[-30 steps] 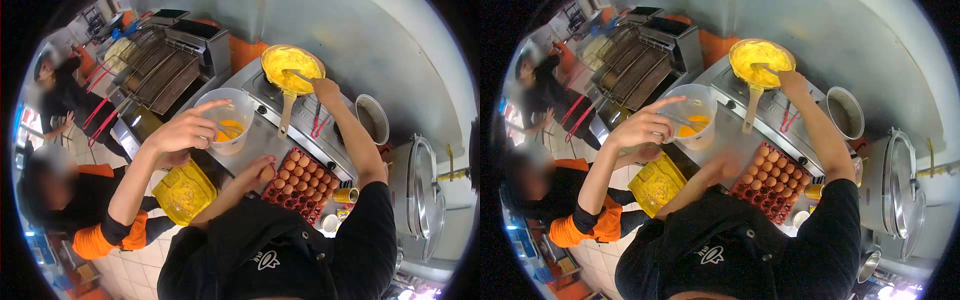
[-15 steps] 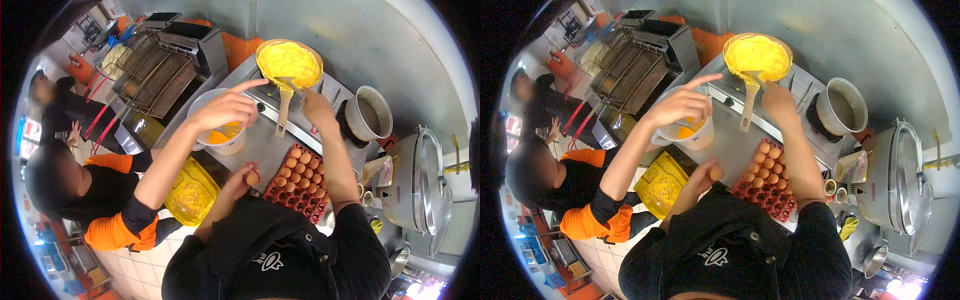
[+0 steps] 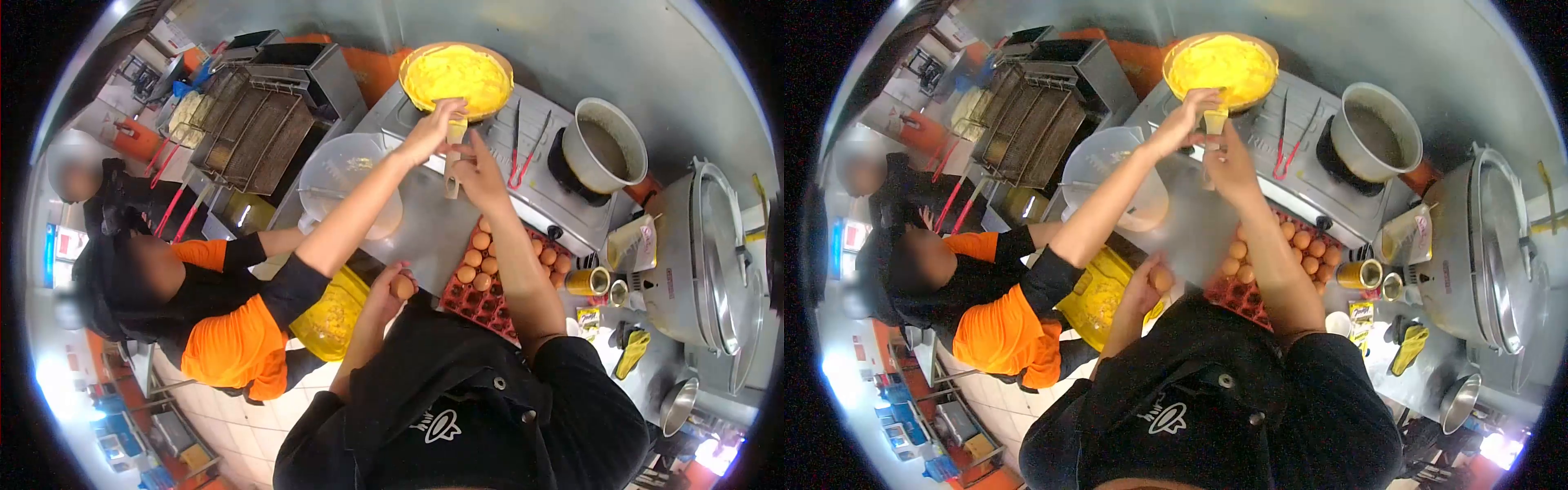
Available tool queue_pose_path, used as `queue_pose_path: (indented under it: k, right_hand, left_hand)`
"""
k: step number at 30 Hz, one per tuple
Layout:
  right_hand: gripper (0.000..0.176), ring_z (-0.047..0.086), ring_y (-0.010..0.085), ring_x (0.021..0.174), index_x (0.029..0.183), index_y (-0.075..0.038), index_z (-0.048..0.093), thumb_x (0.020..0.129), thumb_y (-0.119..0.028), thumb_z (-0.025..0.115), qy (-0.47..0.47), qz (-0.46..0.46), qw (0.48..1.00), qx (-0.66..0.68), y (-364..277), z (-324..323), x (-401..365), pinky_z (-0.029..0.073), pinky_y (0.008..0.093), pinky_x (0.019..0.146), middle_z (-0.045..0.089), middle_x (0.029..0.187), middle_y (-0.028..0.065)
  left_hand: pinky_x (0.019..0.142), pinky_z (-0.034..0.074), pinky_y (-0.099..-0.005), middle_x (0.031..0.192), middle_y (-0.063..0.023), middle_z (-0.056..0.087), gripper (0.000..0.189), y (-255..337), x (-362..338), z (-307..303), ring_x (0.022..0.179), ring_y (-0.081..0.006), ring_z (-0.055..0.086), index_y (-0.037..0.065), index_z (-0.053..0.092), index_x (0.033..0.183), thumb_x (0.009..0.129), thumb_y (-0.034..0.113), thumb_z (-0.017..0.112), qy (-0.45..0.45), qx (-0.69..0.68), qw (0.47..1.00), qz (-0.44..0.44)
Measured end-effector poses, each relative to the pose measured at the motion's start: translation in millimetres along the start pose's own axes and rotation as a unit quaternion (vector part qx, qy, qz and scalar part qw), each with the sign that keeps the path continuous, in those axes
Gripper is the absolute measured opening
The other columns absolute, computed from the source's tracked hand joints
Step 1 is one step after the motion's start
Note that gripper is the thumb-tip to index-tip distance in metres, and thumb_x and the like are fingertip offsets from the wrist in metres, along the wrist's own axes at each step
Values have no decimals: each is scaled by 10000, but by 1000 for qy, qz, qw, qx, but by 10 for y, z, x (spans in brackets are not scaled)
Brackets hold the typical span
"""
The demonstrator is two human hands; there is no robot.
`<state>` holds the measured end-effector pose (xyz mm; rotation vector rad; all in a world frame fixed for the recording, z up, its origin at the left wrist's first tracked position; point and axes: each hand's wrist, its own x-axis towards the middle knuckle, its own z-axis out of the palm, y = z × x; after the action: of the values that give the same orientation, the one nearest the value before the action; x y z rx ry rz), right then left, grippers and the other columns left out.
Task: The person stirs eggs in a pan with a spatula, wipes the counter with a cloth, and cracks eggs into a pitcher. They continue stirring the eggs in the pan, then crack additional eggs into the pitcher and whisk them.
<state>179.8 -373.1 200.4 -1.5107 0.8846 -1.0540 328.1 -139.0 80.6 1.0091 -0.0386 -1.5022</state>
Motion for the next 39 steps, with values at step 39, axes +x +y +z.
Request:
queue_pose_path:
  k: [39]
  right_hand:
    - [241, 621, 132, 716, 1050, -22, 655, 861, -152, 579, 140, 309, 940, -40, 639, 41, -4380, 505, 290, 672, 670, 851, 79]
  left_hand:
    - [477, 434, -318, 832, -58, 429, 344, 199, -1090, -510, 538, -211, 501, 53, 421, 847, 1014, 352, 383, -231, 249, 919, 200]
